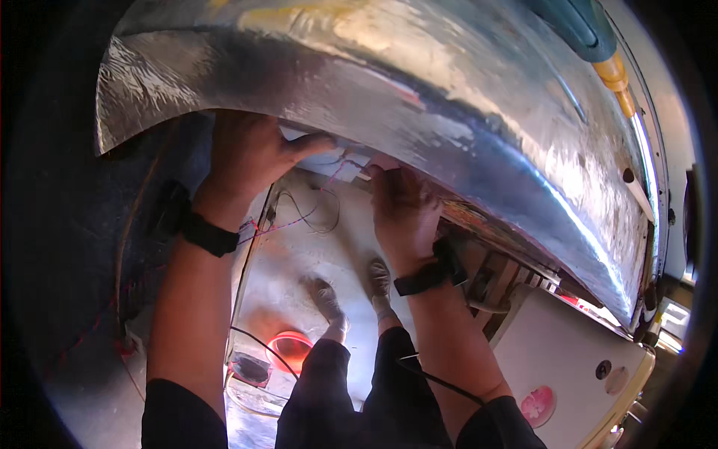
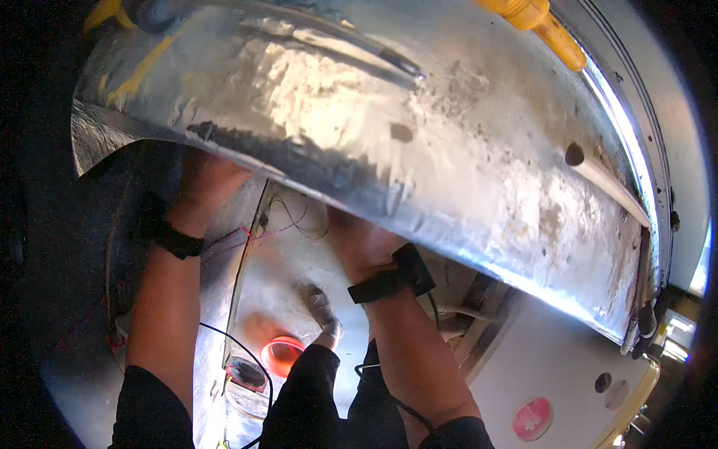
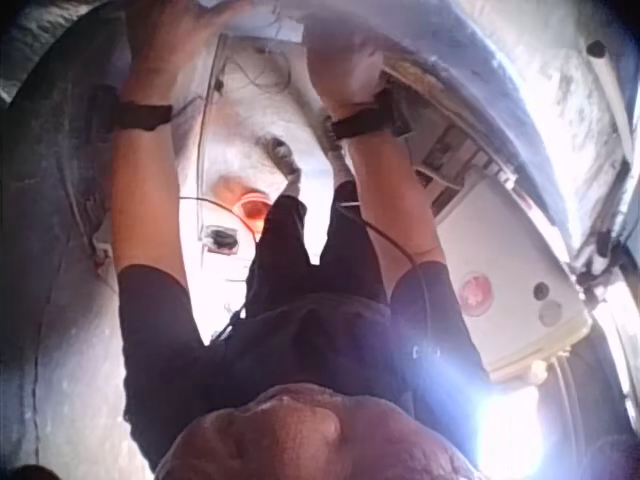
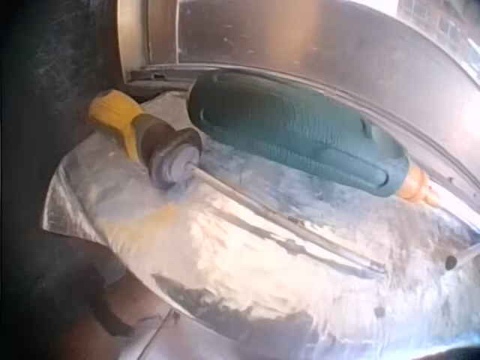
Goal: The recorder uses a screwdriver to secure wires and install an electrical component onto a wall panel.
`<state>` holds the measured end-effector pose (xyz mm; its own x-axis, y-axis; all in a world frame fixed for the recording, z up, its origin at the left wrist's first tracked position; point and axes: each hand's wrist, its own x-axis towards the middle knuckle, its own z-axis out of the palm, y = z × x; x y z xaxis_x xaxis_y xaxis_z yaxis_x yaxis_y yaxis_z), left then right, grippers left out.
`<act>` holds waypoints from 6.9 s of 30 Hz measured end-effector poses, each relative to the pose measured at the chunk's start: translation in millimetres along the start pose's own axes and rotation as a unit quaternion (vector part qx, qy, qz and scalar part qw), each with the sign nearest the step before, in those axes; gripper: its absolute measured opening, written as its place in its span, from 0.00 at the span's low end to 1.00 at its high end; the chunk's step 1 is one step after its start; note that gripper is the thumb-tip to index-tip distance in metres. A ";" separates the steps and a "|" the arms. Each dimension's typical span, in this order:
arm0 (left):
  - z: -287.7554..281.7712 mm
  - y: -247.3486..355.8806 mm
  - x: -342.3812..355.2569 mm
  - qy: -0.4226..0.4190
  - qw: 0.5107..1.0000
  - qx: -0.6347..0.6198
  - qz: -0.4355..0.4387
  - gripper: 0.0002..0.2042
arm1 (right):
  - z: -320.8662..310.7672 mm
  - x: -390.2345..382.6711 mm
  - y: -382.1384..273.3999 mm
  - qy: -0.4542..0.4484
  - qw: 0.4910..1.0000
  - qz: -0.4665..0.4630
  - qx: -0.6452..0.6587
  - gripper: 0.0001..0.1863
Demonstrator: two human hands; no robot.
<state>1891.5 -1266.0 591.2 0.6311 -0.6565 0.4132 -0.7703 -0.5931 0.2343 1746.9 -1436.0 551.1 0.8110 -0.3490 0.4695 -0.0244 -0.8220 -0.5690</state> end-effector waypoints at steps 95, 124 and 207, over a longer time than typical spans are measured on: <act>-20.6 7.3 -84.8 0.191 0.666 -0.459 -0.557 0.17 | 5.2 74.2 -77.4 -0.143 0.977 -0.152 0.049 0.16; 27.8 -79.9 -88.0 0.239 0.956 0.058 -0.163 0.11 | 88.0 90.5 -87.2 -0.074 0.969 -0.229 -0.047 0.15; -28.9 -10.9 -86.6 0.266 0.779 -0.223 -0.522 0.08 | 94.9 85.5 -100.2 -0.132 0.974 -0.149 -0.106 0.10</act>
<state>1842.6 -1189.2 578.4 0.8990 0.4323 0.0707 0.1077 -0.3747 0.9209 1874.2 -1340.7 584.2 0.9217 0.0247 0.3870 0.1385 -0.9532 -0.2689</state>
